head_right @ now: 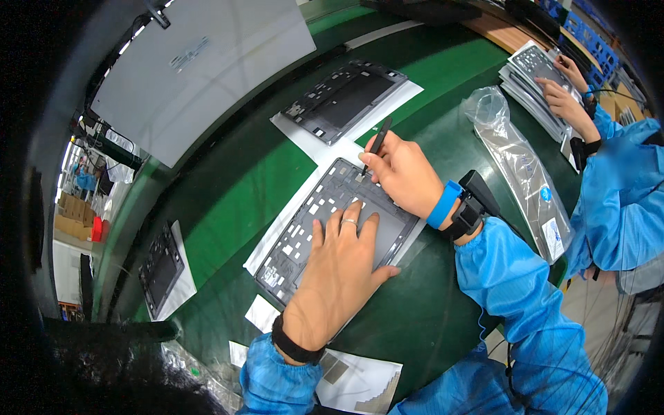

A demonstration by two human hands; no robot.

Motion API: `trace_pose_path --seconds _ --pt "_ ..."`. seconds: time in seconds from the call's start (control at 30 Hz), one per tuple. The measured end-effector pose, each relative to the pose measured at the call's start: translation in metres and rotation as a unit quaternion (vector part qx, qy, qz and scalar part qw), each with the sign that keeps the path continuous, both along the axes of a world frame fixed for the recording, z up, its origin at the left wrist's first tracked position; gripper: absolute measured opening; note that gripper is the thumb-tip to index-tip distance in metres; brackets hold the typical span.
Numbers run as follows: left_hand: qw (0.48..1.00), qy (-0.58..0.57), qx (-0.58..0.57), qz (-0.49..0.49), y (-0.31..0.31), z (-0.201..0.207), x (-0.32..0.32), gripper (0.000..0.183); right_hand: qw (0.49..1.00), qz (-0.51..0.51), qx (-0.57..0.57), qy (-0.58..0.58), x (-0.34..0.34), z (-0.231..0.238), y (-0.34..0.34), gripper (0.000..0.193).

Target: Applying small adhesive strips and components to internal laptop chassis parts on an assembly line.

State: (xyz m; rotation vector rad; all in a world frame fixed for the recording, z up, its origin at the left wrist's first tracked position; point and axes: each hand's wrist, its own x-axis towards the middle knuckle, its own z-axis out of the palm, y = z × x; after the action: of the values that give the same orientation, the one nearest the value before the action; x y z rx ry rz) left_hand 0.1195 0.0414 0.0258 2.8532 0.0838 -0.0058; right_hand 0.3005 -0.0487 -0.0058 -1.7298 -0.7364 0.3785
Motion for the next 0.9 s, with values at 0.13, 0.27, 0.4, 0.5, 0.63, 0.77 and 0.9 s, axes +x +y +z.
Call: trace_pose_path --seconds 0.13,0.27,0.4,0.5,0.63,0.77,0.9 --pt "1.000 -0.004 0.006 0.000 -0.001 0.000 -0.001 0.079 0.996 0.002 -0.012 -0.094 0.000 0.000 0.001 0.017" --pt "1.000 -0.010 0.009 0.000 0.000 0.001 -0.002 0.079 0.991 0.005 -0.019 -0.130 -0.003 0.001 0.001 0.016" --pt "1.000 -0.012 0.010 -0.002 -0.001 0.002 -0.002 0.078 0.992 0.001 -0.016 -0.128 -0.006 0.008 0.000 0.015" --pt "1.000 -0.006 0.004 0.005 -0.001 0.004 0.001 0.077 0.988 0.000 -0.007 -0.155 -0.004 0.004 0.001 0.014" --pt "0.999 -0.032 -0.009 0.015 0.001 -0.002 0.009 0.075 0.987 0.001 0.006 -0.158 -0.003 0.003 0.001 0.014" --pt "0.998 -0.045 -0.018 0.026 0.001 -0.001 0.013 0.074 0.986 0.020 -0.030 -0.165 0.000 0.003 -0.001 0.015" --pt "0.998 -0.042 -0.017 0.034 0.001 -0.001 0.015 0.075 0.986 0.015 -0.026 -0.165 -0.001 0.001 0.000 0.015"
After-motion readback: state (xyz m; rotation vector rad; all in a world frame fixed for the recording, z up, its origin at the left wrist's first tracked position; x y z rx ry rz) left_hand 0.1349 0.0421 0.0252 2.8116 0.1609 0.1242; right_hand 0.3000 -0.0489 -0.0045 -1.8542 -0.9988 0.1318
